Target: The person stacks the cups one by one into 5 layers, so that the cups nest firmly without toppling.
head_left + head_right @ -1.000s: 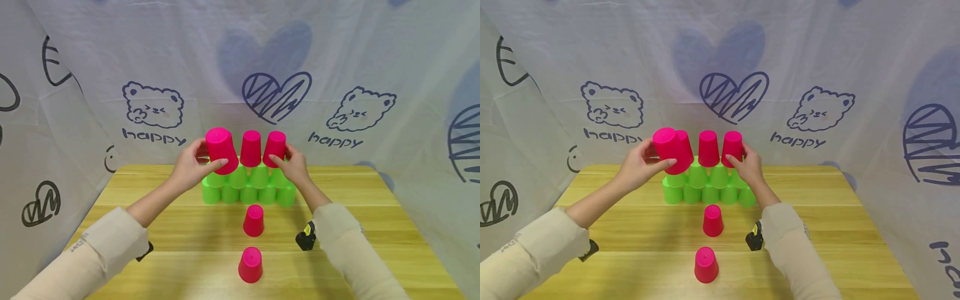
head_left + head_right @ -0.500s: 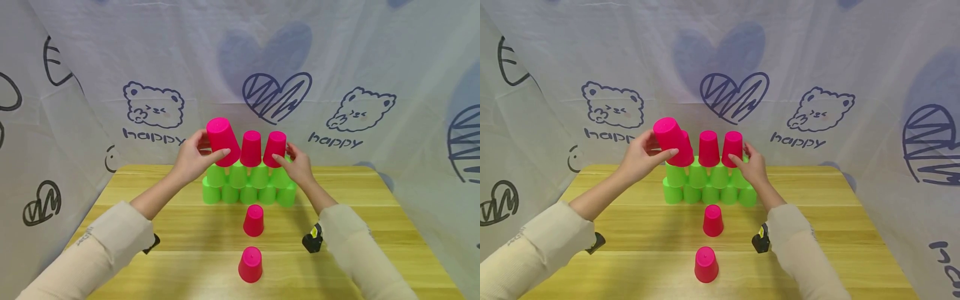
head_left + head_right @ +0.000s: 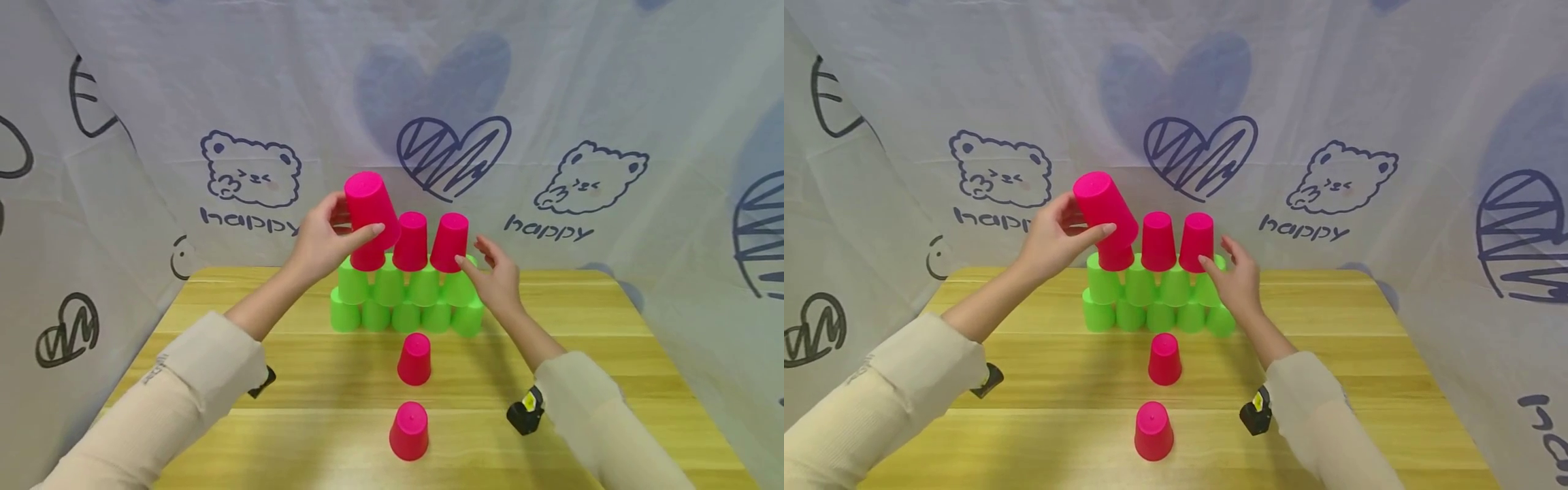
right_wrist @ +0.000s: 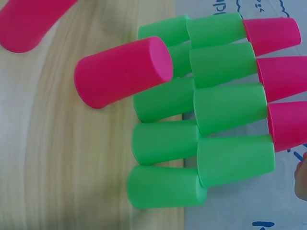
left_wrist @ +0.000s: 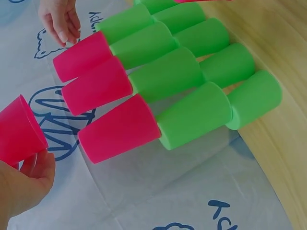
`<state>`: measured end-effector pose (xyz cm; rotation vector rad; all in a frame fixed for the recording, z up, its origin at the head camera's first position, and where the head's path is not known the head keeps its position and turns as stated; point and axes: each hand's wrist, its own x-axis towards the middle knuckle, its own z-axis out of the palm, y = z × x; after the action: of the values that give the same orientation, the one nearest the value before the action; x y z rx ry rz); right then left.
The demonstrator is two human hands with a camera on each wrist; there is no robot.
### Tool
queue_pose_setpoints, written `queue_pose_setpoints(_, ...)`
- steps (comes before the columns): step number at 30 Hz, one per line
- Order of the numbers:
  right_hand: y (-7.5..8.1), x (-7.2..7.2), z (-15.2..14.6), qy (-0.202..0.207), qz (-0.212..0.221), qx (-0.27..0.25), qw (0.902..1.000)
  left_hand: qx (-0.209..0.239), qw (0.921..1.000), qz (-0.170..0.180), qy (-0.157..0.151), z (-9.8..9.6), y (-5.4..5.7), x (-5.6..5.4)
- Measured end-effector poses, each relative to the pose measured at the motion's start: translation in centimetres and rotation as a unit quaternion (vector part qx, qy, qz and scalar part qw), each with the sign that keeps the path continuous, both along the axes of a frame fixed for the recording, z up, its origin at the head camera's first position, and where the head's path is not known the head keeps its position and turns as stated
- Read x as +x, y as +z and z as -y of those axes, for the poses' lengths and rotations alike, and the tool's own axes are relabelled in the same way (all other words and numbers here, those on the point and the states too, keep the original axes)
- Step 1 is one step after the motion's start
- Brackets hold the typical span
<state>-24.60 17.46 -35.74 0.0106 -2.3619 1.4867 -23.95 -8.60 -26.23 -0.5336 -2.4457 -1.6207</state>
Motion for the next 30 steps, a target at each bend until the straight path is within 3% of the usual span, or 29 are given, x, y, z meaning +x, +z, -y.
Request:
queue_pose_setpoints(12,-2.1,2.6,0.6,-0.029,-0.042,-0.042,0.9978,-0.002,0.9998,0.011,0.014,-0.8,0.6,-0.9)
queue_pose_setpoints(30,-7.4,5.7,0.7,0.051,0.0,-0.028,0.9983,0.006,0.9997,0.01,0.022,-2.2,0.6,-1.9)
